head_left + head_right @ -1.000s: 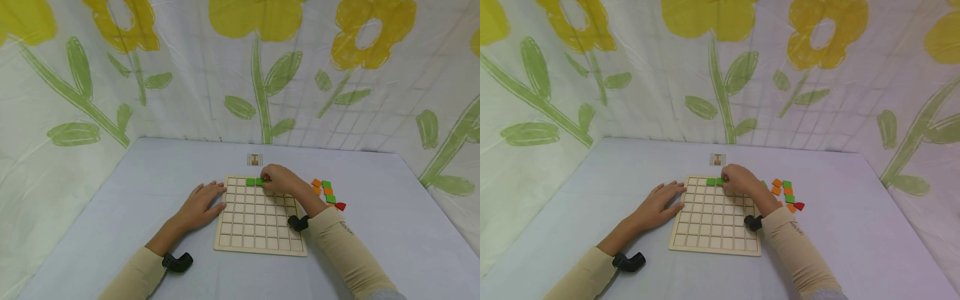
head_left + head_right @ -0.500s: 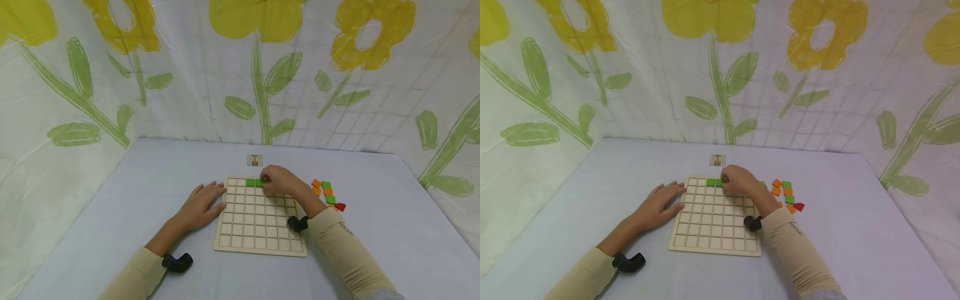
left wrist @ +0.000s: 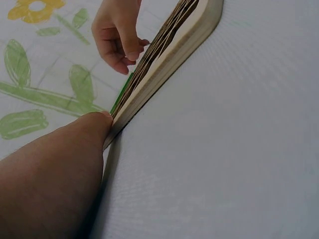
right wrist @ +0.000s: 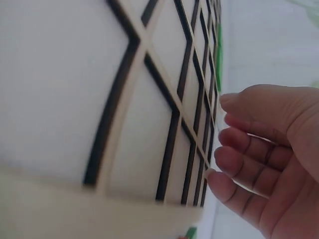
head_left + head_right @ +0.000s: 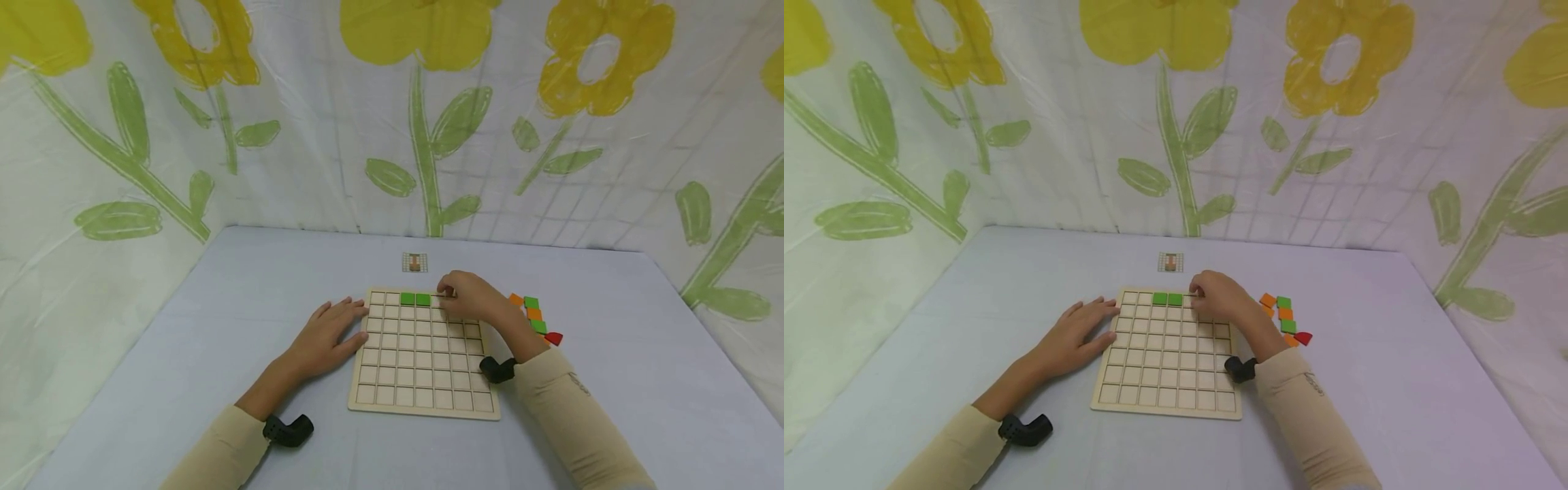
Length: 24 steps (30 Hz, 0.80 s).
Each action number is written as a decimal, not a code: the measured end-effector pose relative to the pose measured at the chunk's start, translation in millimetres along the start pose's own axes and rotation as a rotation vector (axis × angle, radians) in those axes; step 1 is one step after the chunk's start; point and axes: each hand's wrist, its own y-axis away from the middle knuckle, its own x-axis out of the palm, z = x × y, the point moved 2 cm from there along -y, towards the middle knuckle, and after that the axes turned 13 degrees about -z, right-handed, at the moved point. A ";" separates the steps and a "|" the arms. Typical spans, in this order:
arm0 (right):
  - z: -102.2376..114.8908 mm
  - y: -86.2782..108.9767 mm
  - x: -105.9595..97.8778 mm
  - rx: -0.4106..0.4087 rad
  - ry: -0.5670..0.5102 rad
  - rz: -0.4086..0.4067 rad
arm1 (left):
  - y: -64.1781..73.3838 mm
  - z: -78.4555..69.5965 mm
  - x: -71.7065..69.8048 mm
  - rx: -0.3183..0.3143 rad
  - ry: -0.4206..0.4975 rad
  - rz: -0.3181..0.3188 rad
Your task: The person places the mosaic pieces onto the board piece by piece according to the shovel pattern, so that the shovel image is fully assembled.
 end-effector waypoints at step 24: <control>-60.5 50.8 -45.1 0.132 0.048 -0.066 | -0.3 -0.6 0.8 0.008 0.000 -0.007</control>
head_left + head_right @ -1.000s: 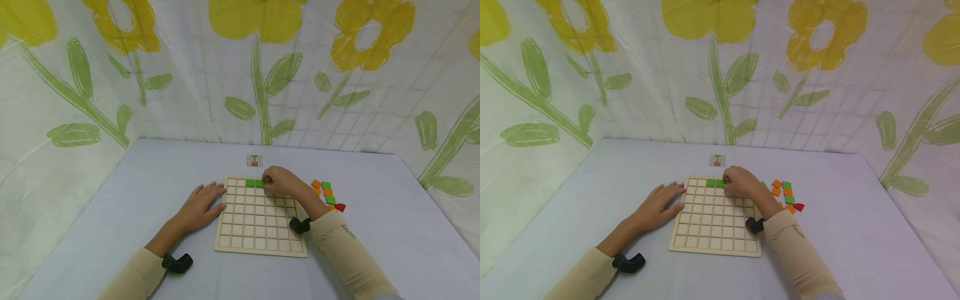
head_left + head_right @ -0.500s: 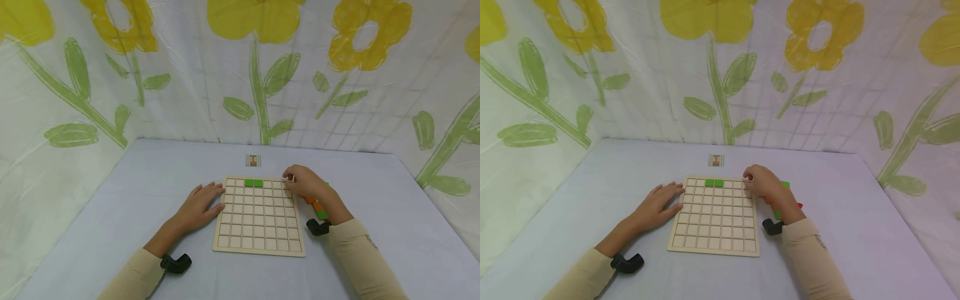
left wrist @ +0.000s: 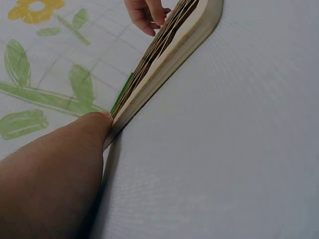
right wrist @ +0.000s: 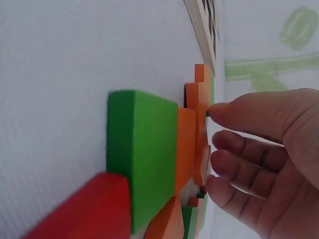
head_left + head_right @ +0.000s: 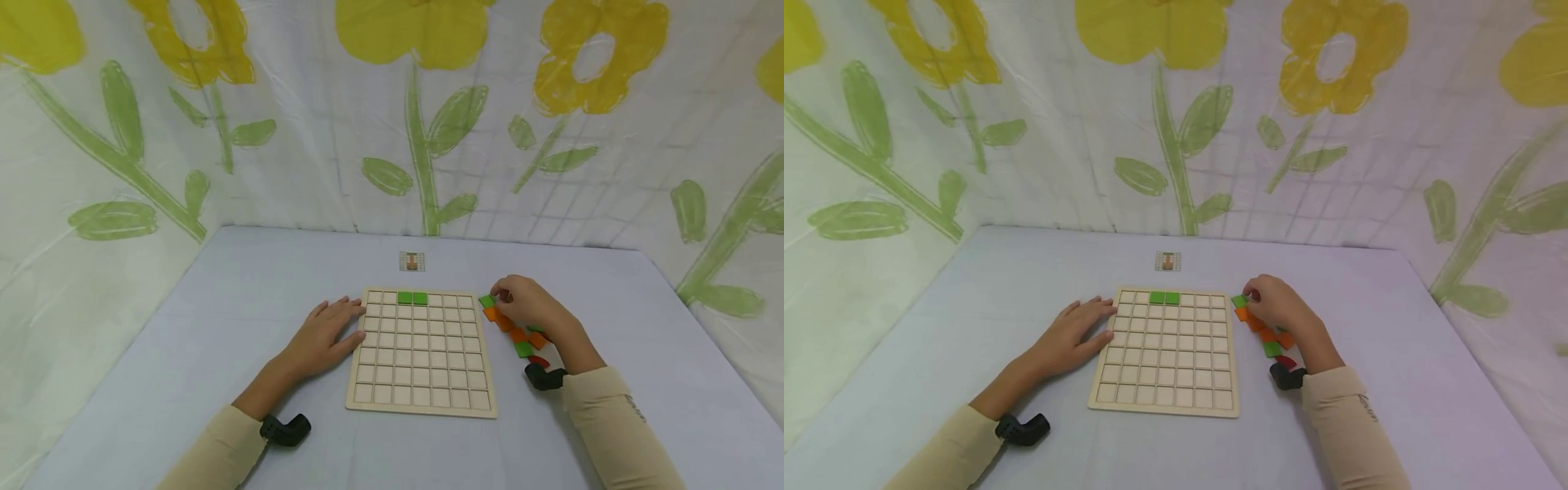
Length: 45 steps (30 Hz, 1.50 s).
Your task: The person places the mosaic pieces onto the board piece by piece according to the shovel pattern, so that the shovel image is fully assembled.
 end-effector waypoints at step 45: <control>-3.3 -1.3 7.9 -0.004 0.011 -0.014 | 0.8 1.4 0.5 0.001 0.005 -0.013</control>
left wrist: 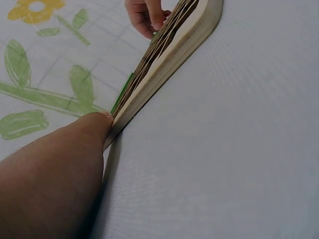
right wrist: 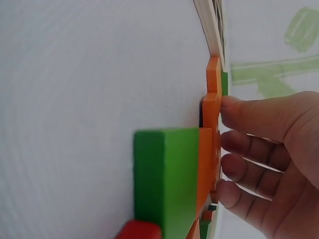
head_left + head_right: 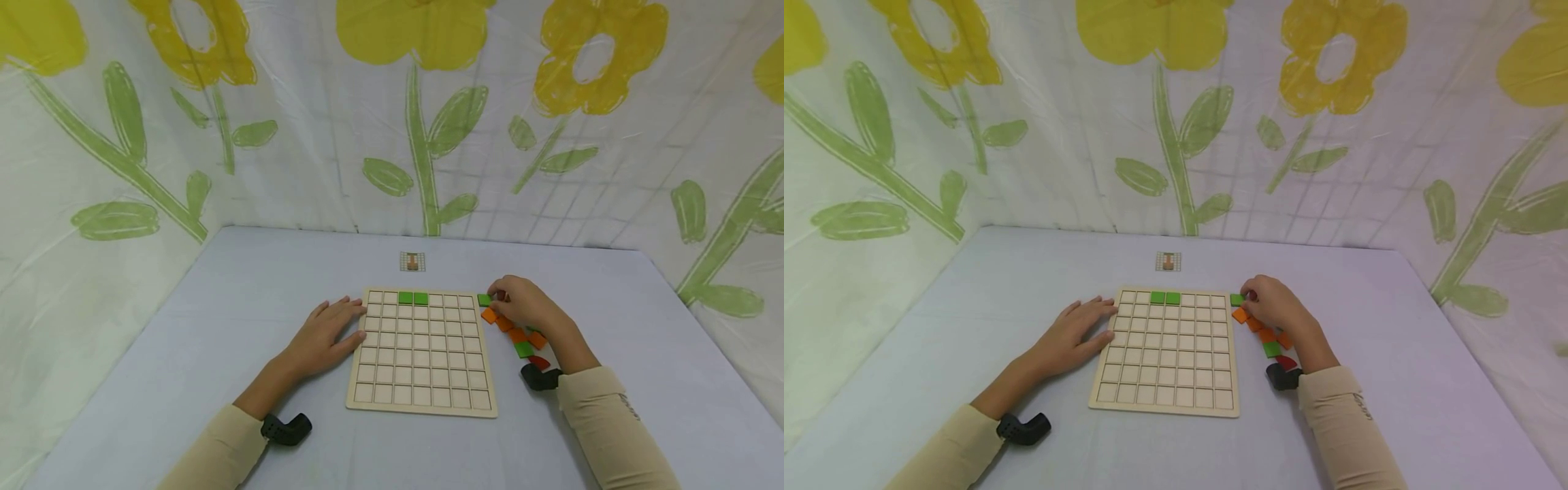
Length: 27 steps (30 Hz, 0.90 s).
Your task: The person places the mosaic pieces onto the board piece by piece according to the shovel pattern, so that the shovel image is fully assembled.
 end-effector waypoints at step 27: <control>13.6 -6.9 3.3 -0.015 -0.020 -0.013 | 0.0 -0.6 -0.7 -0.001 0.009 0.002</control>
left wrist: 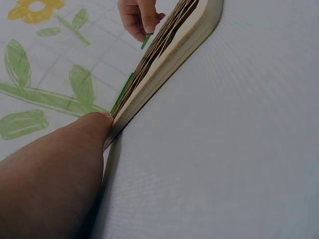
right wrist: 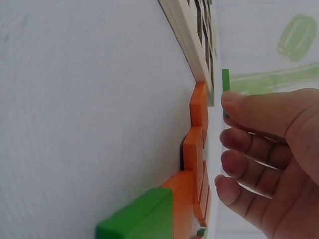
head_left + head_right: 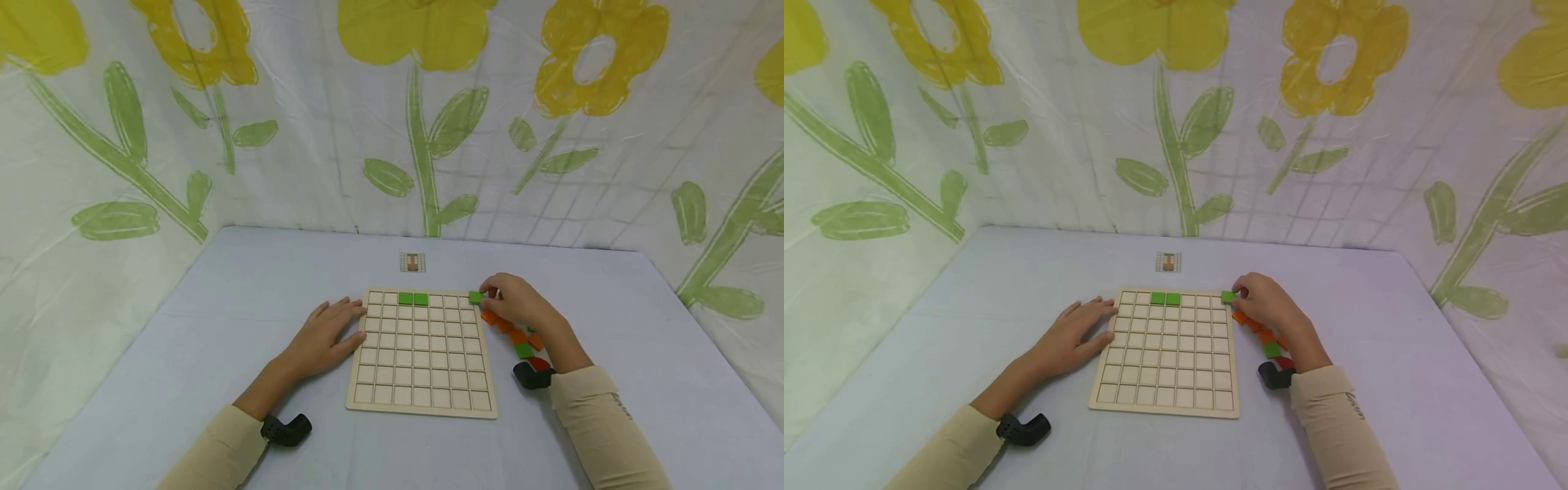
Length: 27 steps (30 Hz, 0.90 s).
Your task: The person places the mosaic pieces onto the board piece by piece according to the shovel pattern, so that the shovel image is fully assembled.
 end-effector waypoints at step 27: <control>19.0 -13.1 19.0 -0.065 -0.033 -0.007 | 0.1 -0.2 -0.6 0.002 0.004 -0.002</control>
